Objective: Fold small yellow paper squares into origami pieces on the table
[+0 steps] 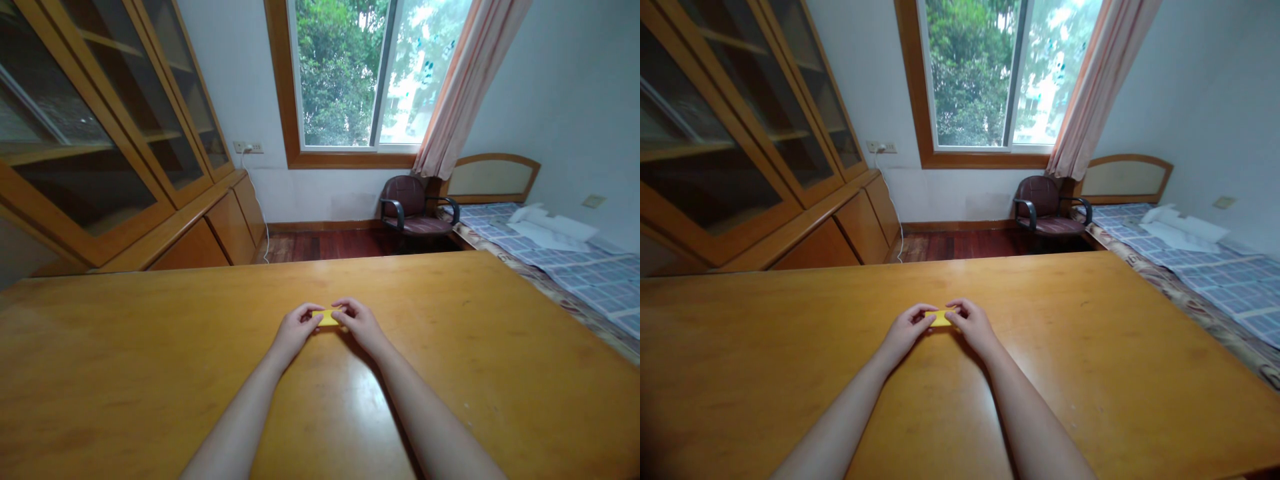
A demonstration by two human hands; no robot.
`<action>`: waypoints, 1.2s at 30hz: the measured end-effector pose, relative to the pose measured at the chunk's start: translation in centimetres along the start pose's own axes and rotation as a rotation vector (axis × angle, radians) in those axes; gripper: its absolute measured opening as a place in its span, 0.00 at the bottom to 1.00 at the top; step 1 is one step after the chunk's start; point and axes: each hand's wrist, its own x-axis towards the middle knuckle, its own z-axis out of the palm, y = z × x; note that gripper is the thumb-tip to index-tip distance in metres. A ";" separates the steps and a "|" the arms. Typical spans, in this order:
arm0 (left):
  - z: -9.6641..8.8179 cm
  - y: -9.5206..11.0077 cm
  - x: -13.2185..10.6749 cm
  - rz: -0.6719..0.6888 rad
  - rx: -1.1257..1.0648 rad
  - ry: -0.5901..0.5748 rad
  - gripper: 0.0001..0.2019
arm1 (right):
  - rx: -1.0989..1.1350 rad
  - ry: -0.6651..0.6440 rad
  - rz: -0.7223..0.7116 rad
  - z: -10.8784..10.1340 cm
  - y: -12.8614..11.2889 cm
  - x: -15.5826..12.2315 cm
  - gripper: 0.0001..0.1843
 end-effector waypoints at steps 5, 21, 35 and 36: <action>0.0 0.0 0.0 -0.003 0.006 -0.003 0.16 | 0.001 0.009 -0.015 0.0 0.2 0.1 0.16; 0.0 -0.7 0.2 0.025 -0.012 0.004 0.15 | 0.005 0.018 -0.034 0.0 0.1 0.1 0.17; 0.0 -0.3 0.1 0.033 0.026 0.033 0.14 | -0.003 0.034 -0.014 0.1 -0.4 -0.2 0.16; 0.0 -0.2 0.1 0.036 0.034 0.033 0.14 | -0.012 0.035 -0.016 0.1 -0.4 -0.2 0.16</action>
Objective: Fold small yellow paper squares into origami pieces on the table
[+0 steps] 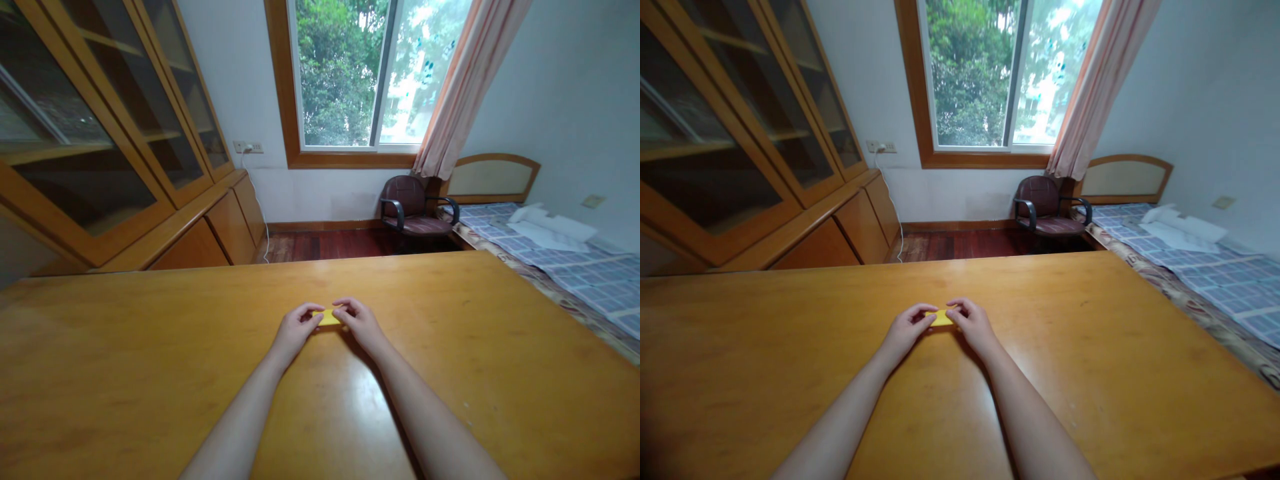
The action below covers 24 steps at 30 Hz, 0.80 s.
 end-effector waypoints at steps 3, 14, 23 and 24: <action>0.0 0.1 0.0 -0.002 0.003 -0.004 0.14 | -0.051 0.009 -0.020 0.0 0.0 0.0 0.14; 0.2 0.1 0.2 0.001 -0.120 -0.029 0.24 | -0.156 -0.013 -0.054 -0.1 -0.1 0.1 0.15; 0.1 -0.1 0.1 0.006 -0.044 -0.007 0.16 | -0.135 -0.010 -0.050 -0.1 -0.2 0.1 0.13; 0.1 -0.2 0.1 0.009 -0.038 -0.004 0.15 | -0.132 -0.010 -0.060 -0.1 -0.2 0.2 0.12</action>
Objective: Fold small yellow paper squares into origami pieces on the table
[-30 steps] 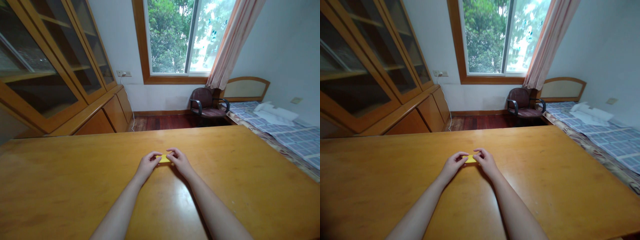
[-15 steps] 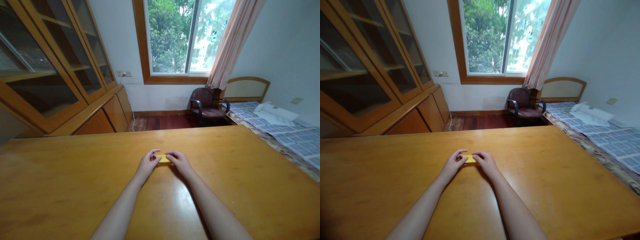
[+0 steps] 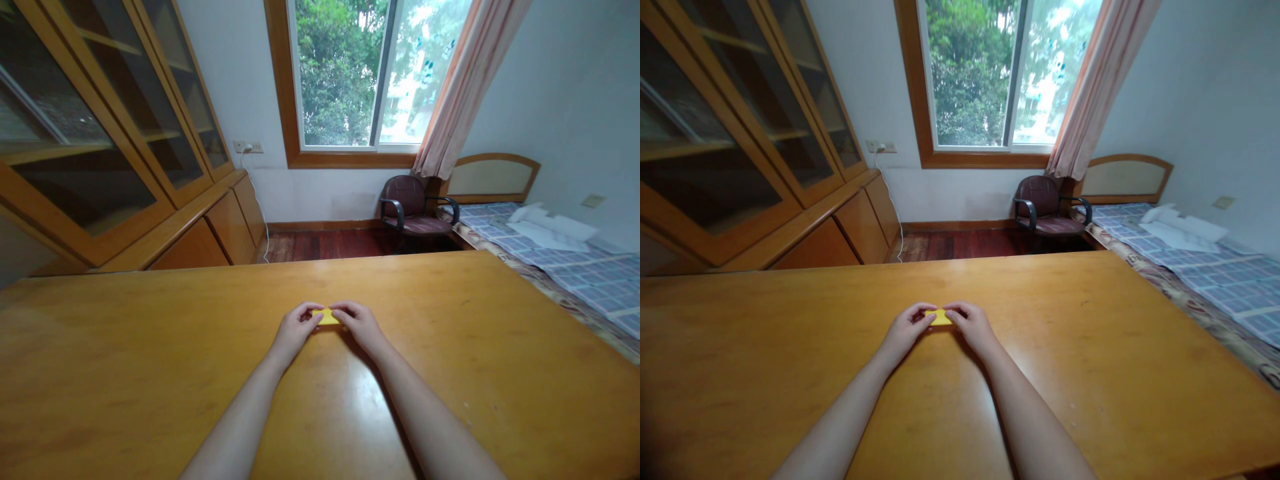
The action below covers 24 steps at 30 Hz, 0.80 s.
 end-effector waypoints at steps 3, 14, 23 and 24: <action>0.0 0.0 0.0 -0.006 0.008 0.009 0.15 | 0.001 -0.004 -0.014 0.0 -0.1 0.0 0.11; 0.2 0.3 0.0 -0.033 -0.152 -0.007 0.20 | -0.019 0.026 -0.020 0.0 0.0 0.0 0.11; 0.0 -0.4 0.1 -0.043 -0.167 -0.015 0.16 | -0.007 0.054 0.003 0.1 0.3 0.0 0.14; 0.0 -0.4 0.1 -0.043 -0.164 -0.014 0.15 | -0.004 0.057 0.012 0.1 0.4 0.0 0.15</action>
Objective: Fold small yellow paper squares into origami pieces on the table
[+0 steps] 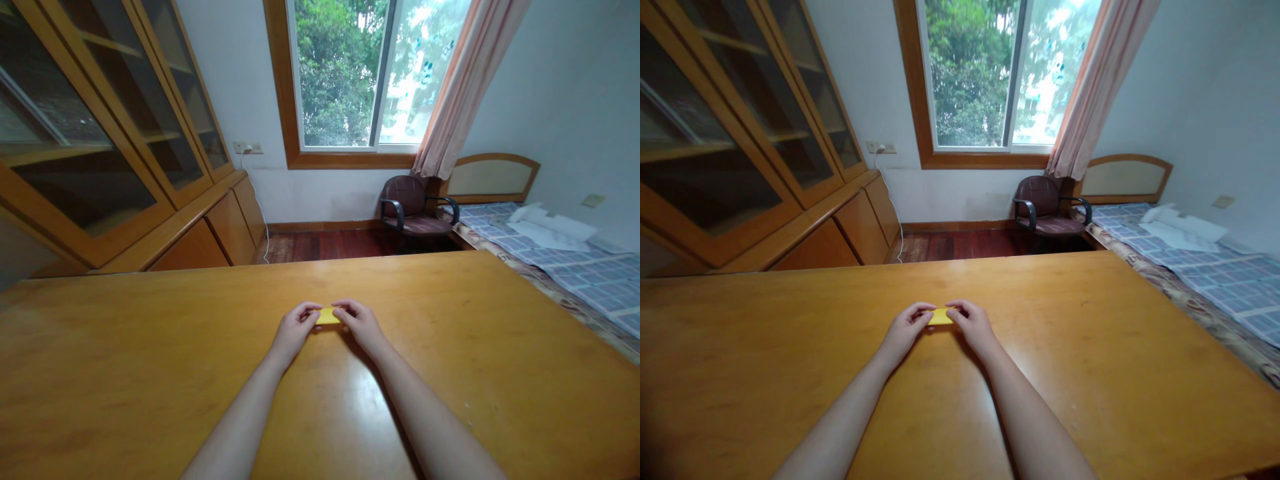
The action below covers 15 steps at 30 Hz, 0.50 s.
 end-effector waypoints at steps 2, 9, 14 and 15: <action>0.0 0.0 0.0 0.000 0.005 0.002 0.15 | 0.003 -0.001 0.013 0.0 0.1 0.0 0.15; 0.0 -0.1 0.1 0.011 0.022 -0.002 0.14 | 0.015 -0.019 -0.019 -0.1 -0.1 0.1 0.12; 0.1 0.2 -0.1 0.025 0.021 0.011 0.15 | 0.022 -0.006 -0.012 -0.1 -0.1 0.1 0.12; 0.1 0.3 -0.2 0.032 0.022 0.020 0.15 | 0.033 -0.001 -0.007 -0.1 0.0 0.1 0.13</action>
